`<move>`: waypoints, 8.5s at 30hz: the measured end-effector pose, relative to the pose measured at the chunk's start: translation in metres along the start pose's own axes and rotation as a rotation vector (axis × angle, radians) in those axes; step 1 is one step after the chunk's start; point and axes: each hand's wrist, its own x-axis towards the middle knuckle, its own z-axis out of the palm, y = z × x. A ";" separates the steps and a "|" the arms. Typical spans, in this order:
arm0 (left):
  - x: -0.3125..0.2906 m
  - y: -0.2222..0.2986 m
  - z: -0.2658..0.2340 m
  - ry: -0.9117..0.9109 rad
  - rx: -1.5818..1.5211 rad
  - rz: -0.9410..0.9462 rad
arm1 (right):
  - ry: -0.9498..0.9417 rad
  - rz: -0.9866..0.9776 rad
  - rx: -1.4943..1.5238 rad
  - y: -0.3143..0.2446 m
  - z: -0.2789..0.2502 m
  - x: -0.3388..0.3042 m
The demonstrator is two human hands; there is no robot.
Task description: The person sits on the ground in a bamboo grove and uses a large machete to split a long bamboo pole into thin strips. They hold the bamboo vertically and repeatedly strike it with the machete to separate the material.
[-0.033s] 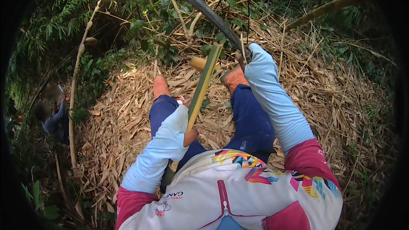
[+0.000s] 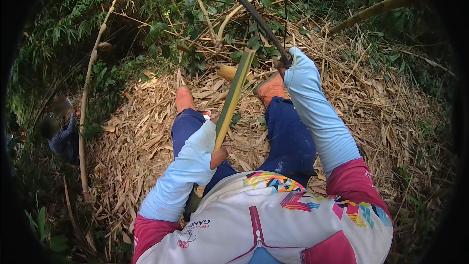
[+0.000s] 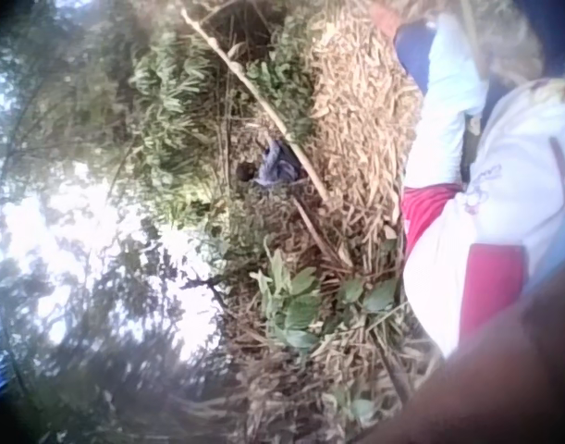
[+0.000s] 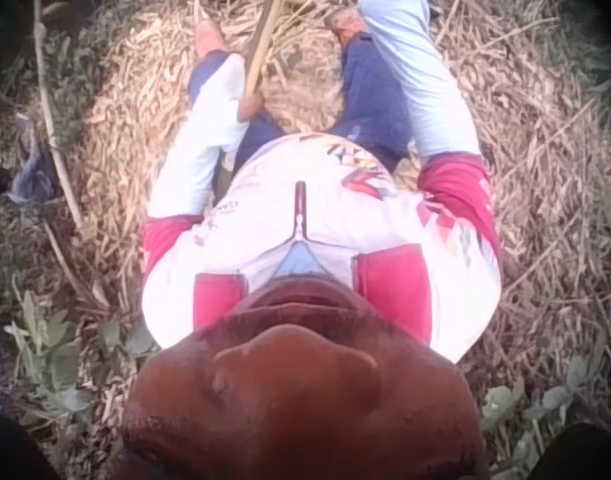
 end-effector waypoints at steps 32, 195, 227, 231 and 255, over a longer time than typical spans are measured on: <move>0.004 -0.033 -0.029 -0.051 -0.178 -0.026 | -0.097 -0.069 0.463 0.073 0.063 -0.094; -0.065 0.065 -0.107 0.566 -0.407 0.443 | -0.543 0.050 0.814 0.010 0.037 -0.142; -0.081 0.052 -0.090 0.542 -0.464 0.505 | -0.202 -0.832 -0.091 -0.136 -0.035 -0.083; -0.080 0.052 -0.083 0.569 -0.349 0.542 | -0.234 -0.816 -0.087 -0.143 -0.030 -0.076; -0.067 0.059 -0.063 0.515 -0.211 0.489 | -0.031 -1.181 -0.281 -0.208 -0.024 -0.060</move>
